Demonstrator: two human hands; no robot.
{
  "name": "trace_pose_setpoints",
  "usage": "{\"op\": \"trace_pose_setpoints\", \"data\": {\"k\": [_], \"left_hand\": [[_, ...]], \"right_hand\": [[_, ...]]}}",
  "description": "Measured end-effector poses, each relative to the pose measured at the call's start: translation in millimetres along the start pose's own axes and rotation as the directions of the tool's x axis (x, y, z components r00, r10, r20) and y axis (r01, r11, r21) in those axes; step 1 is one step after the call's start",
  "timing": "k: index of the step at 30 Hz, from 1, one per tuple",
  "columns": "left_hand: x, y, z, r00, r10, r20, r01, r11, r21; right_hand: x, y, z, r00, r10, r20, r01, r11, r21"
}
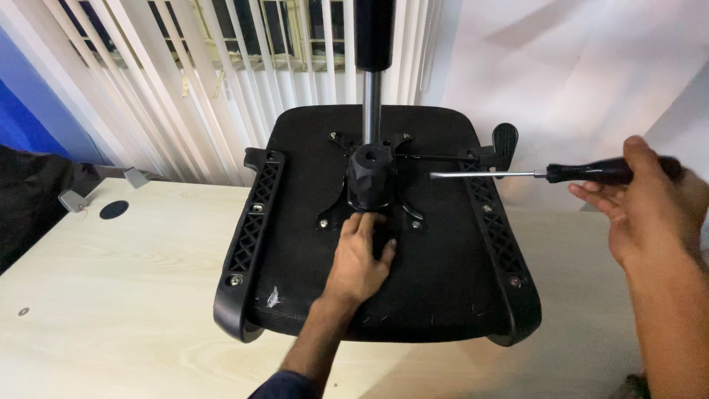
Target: The person attaches a black chair seat to a metal gas-lift cylinder using a screwdriver. They align the seat, insert screws, and tighten them to secure the seat to the cylinder base.
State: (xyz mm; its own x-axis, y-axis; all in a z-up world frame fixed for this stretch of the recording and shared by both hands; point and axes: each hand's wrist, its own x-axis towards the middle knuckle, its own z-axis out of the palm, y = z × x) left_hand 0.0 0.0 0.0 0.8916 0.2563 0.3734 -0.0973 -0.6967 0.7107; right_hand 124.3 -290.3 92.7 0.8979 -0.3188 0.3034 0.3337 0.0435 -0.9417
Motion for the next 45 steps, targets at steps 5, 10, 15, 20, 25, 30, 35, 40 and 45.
{"op": "trace_pose_setpoints", "data": {"k": [5, 10, 15, 20, 25, 30, 35, 40, 45], "left_hand": [[-19.6, -22.5, -27.3, 0.995, 0.098, -0.007, -0.096, 0.98, 0.176], [-23.4, -33.1, -36.1, 0.996, 0.09, 0.006, -0.086, 0.929, 0.36], [-23.0, -35.8, -34.1, 0.998, 0.064, 0.006, -0.061, 0.924, 0.377], [-21.0, -42.6, -32.7, 0.995, 0.095, -0.019, -0.079, 0.905, 0.418], [-19.1, -45.7, -31.4, 0.997, 0.062, -0.049, -0.028, 0.859, 0.511], [-31.6, -47.8, -50.9, 0.986, 0.142, -0.093, -0.036, 0.711, 0.702], [-56.4, -61.6, -111.3, 0.903, -0.227, -0.364, 0.409, 0.714, 0.568], [-67.2, -89.8, -159.5, 0.557, -0.829, -0.059, 0.82, 0.56, -0.119], [-61.0, -113.5, -142.8, 0.628, -0.772, -0.101, 0.759, 0.636, -0.139]], "right_hand": [[-22.3, 15.3, -7.6, 0.928, 0.356, 0.112, -0.372, 0.854, 0.364], [-47.8, 25.7, -13.0, 0.827, 0.329, 0.455, -0.518, 0.762, 0.39], [-49.6, 30.1, -14.3, 0.646, 0.205, 0.736, -0.556, 0.787, 0.268], [-29.3, 38.1, -11.2, 0.823, 0.414, 0.389, -0.286, 0.894, -0.346], [-25.3, 68.7, 0.7, 0.894, 0.296, 0.336, 0.03, 0.709, -0.705], [-40.2, 92.2, 8.7, 0.9, 0.325, 0.292, 0.052, 0.584, -0.81], [-34.1, 96.3, 5.0, 0.772, 0.563, 0.295, -0.282, 0.719, -0.635], [-37.4, 102.2, 7.2, 0.759, 0.62, 0.199, -0.393, 0.68, -0.62], [-48.9, 94.8, 11.5, 0.746, 0.63, 0.216, -0.474, 0.73, -0.492]]}}
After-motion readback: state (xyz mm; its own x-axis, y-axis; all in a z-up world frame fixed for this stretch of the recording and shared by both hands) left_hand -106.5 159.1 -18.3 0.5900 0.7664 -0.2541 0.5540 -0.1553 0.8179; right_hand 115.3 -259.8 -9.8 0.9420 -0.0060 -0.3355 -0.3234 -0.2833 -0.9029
